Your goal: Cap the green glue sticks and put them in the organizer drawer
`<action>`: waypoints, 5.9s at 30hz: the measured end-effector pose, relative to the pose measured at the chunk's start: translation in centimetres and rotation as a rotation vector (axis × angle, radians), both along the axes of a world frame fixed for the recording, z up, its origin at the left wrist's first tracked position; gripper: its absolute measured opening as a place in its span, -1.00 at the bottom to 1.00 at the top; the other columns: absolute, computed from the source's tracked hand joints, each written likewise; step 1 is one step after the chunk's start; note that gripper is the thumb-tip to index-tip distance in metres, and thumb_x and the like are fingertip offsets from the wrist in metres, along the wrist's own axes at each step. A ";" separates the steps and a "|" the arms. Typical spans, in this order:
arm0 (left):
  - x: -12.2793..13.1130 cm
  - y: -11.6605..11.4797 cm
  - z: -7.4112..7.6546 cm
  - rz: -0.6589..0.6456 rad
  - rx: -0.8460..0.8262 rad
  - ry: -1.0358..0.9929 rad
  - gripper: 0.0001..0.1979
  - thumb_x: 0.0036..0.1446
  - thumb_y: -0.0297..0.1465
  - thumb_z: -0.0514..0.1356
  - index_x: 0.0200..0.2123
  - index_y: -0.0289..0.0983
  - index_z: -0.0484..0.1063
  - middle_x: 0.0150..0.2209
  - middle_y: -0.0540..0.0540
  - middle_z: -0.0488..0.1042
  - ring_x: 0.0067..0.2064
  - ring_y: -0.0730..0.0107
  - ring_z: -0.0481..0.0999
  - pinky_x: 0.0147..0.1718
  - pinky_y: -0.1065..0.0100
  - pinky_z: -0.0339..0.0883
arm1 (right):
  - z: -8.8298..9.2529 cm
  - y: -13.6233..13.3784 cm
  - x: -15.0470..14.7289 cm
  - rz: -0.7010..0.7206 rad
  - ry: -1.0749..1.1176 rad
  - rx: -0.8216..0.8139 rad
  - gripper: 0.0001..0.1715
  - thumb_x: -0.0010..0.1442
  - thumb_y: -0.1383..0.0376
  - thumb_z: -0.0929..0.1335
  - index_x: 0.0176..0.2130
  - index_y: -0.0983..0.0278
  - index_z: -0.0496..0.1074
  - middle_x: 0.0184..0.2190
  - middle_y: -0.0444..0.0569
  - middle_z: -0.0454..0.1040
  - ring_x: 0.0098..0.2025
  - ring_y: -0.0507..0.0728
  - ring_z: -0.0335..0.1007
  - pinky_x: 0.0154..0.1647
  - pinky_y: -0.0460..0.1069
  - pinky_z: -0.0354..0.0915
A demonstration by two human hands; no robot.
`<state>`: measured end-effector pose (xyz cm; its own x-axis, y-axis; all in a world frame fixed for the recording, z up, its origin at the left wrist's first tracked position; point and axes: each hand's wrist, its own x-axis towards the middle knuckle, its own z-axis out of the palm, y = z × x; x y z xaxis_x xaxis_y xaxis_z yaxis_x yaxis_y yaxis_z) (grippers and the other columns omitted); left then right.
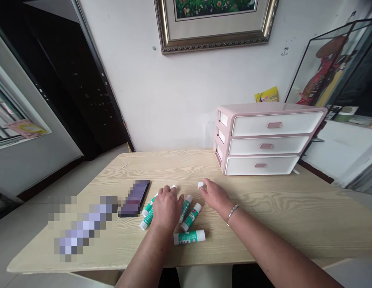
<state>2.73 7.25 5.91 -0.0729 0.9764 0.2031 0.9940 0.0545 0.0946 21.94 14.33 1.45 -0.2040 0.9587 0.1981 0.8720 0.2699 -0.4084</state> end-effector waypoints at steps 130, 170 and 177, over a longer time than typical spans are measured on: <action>2.0 -11.5 0.5 -0.230 -0.019 -1.678 -0.49 0.31 0.06 0.06 -0.14 -0.26 0.53 -0.24 -0.13 0.56 -0.22 0.20 0.48 -0.25 0.27 0.40 | 6.1 -15.9 -3.5 0.403 0.678 0.053 -0.84 0.30 0.21 0.41 -0.13 0.21 0.45 -0.30 -0.05 0.48 -0.27 0.12 0.42 -0.23 0.01 0.36; -2.6 -7.8 -11.1 -0.527 0.476 -0.181 -0.45 0.12 -0.13 0.37 0.16 -0.12 0.43 0.06 -0.22 0.55 0.04 0.00 0.59 -0.07 0.07 0.56 | 1.7 0.5 8.1 -0.513 0.923 -0.097 -0.63 0.43 0.09 0.28 -0.07 0.33 0.49 -0.24 0.02 0.58 -0.24 0.14 0.54 -0.27 -0.01 0.43; -2.8 -7.6 -11.3 -0.548 0.503 -0.192 -0.45 0.10 -0.15 0.39 0.14 -0.13 0.43 0.05 -0.22 0.56 0.01 0.04 0.61 -0.10 0.12 0.59 | 2.2 4.9 15.8 -0.747 1.458 -0.134 -0.61 0.38 0.16 0.38 0.12 0.29 0.42 0.05 0.06 0.48 -0.05 0.17 0.51 -0.07 0.14 0.50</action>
